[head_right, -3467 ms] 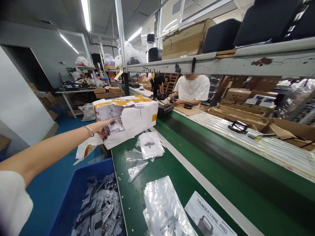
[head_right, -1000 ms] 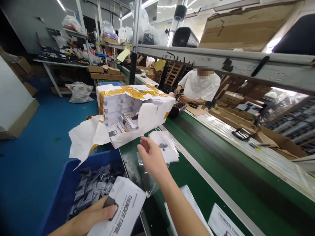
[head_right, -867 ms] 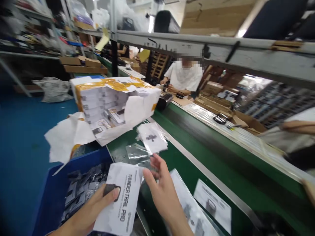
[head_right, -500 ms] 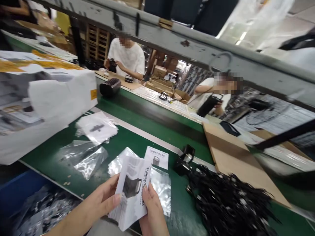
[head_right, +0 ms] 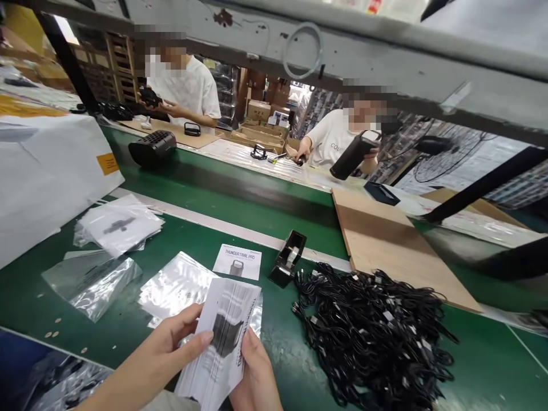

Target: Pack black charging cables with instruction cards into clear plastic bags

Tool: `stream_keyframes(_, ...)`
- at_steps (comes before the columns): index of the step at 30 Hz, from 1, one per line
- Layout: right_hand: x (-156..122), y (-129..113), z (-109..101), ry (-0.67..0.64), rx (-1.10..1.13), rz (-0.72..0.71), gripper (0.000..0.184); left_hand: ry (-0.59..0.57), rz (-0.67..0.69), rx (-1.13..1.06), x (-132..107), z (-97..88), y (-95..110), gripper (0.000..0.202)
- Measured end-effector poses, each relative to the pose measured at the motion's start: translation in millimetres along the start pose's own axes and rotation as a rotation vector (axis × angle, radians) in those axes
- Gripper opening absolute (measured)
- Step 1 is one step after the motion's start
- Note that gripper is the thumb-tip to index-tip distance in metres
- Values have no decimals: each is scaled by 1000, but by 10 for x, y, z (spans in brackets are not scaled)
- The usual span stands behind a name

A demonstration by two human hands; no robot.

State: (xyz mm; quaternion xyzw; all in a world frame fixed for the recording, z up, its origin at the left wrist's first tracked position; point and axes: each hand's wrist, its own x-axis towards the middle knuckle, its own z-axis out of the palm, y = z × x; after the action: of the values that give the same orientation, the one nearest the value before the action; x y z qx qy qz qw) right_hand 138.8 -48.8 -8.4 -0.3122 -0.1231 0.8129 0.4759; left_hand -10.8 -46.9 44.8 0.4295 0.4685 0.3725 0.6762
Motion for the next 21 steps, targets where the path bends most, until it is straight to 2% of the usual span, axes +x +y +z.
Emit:
stream_keyframes(8, -106, -157, -177, 22, 94, -34, 30, -43, -19, 167, 143, 313, 111, 39)
stream_keyframes(13, -116, -162, -239, 43, 86, -44, 31, -45, 28, 253, 152, 376, 120, 36)
stream_keyframes(17, -106, -130, -268, 23, 102, -50, 28, -2, 57, 298, 148, 375, 94, 37)
stream_keyframes(21, -105, -107, -282, 16, 105, -42, 27, 139, 63, 141, 129, 391, 61, 59)
